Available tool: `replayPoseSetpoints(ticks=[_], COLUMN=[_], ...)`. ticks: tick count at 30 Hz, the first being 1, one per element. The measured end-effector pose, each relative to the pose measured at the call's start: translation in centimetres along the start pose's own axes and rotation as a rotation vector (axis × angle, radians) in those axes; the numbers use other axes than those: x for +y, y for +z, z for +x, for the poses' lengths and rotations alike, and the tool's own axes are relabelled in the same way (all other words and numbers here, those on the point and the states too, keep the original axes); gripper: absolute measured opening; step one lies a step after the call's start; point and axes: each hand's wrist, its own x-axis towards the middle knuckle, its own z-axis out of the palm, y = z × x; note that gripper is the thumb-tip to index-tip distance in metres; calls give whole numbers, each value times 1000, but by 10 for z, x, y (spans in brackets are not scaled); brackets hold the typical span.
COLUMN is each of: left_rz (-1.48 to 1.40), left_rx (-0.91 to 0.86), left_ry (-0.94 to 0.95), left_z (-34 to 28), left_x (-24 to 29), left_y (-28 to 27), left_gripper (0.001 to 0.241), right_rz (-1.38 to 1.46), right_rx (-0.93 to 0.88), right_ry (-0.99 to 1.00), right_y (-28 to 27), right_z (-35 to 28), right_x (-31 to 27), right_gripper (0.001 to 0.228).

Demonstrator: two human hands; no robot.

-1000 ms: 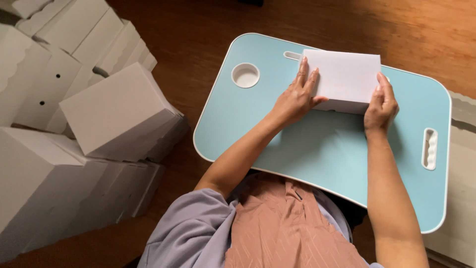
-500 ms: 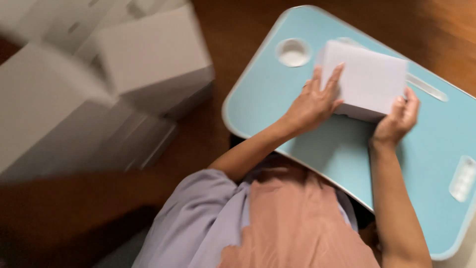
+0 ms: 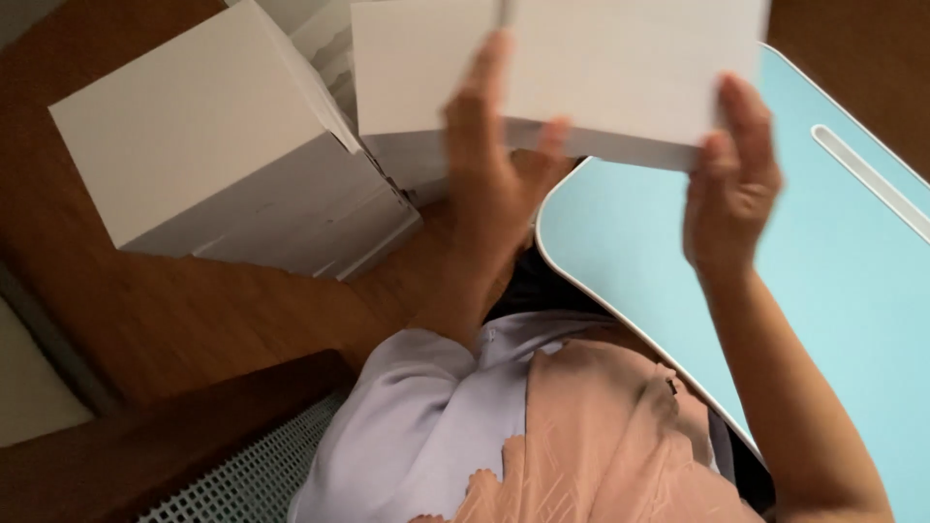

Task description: Folding and assembling cardboard boxes from flat templates on a lap desk.

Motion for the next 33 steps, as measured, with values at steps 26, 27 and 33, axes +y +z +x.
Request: replayPoseSetpoints(ticks=[26, 27, 33], left_rz=[-81, -64, 46], left_rx=[-865, -865, -811], left_ry=[-221, -253, -295], left_z=[-91, -92, -97], left_x=[-151, -156, -198], left_y=[64, 71, 106], left_gripper=[95, 96, 94], right_rz=[128, 164, 0], right_rx=[-359, -389, -372], right_ry=[-42, -79, -125], right_y=[88, 87, 90], right_z=[89, 93, 115], right_x=[51, 54, 72], right_gripper=[70, 73, 50])
